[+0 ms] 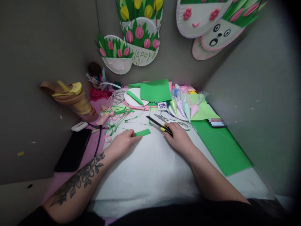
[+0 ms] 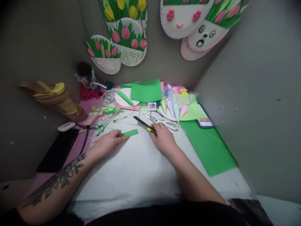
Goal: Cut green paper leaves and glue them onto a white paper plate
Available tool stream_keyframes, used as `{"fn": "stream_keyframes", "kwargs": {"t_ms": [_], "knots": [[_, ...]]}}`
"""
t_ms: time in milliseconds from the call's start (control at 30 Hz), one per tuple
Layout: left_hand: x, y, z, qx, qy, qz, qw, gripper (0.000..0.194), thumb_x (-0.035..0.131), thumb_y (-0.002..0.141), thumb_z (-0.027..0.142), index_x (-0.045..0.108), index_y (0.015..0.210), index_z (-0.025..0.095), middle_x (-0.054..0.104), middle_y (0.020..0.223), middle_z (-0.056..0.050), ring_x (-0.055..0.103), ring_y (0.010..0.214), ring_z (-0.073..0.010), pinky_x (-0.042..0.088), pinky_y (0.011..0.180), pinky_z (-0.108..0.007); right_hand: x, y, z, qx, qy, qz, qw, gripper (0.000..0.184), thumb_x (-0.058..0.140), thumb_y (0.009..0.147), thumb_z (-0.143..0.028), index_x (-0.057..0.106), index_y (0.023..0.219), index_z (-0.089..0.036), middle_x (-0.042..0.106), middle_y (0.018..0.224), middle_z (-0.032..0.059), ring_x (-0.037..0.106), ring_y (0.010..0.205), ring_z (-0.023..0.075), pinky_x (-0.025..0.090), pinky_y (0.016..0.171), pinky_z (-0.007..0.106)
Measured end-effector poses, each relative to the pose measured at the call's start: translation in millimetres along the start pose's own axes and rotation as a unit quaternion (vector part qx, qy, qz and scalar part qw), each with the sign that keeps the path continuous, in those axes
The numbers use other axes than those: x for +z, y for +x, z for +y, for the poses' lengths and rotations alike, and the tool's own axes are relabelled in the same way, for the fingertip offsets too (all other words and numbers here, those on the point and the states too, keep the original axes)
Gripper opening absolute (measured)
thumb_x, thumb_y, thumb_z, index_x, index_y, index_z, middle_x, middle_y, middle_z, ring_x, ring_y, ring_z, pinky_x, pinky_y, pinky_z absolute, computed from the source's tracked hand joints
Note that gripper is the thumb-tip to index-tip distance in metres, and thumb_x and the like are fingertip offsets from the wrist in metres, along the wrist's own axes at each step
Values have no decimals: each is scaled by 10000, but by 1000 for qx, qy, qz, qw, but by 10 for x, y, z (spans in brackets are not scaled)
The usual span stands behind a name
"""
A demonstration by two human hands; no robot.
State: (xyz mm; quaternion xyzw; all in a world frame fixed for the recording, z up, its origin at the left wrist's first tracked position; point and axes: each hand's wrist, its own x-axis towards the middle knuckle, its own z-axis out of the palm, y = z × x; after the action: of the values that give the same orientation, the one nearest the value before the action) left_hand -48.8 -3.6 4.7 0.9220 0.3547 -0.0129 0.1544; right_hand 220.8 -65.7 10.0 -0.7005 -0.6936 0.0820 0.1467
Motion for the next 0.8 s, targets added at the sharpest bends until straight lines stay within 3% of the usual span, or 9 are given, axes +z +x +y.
{"fn": "stream_keyframes", "kwargs": {"t_ms": [167, 333, 633, 800], "knots": [[33, 28, 14, 5, 42, -28, 999, 499, 355, 927, 202, 448, 1385, 378, 520, 1020, -57, 508, 846, -195, 375, 738, -282, -45, -176, 35, -4, -31, -46, 998, 285, 538, 858, -203, 608, 1130, -157, 609, 1045, 120, 567, 959, 251, 409, 807, 331], [5, 52, 27, -5, 41, -44, 998, 541, 351, 907, 157, 449, 1378, 403, 508, 997, -50, 508, 839, -193, 366, 715, -273, -56, -241, 88, -18, -79, -75, 994, 292, 550, 839, -165, 635, 1118, -177, 626, 1015, 105, 551, 991, 259, 390, 838, 341], [-10, 94, 29, -11, 53, -46, 997, 535, 342, 918, 180, 437, 1383, 426, 502, 977, -42, 506, 829, -182, 369, 699, -263, -89, -224, 119, -3, -88, -13, 996, 296, 577, 824, -163, 636, 1113, -191, 632, 1074, 108, 523, 1009, 281, 377, 843, 373], [2, 93, 24, -12, 54, -51, 997, 579, 360, 886, 129, 441, 1384, 414, 501, 979, -42, 499, 817, -176, 379, 713, -262, -48, -210, 86, -15, -83, -25, 996, 286, 579, 811, -132, 651, 1078, -204, 642, 1052, 102, 525, 996, 276, 373, 837, 374]]}}
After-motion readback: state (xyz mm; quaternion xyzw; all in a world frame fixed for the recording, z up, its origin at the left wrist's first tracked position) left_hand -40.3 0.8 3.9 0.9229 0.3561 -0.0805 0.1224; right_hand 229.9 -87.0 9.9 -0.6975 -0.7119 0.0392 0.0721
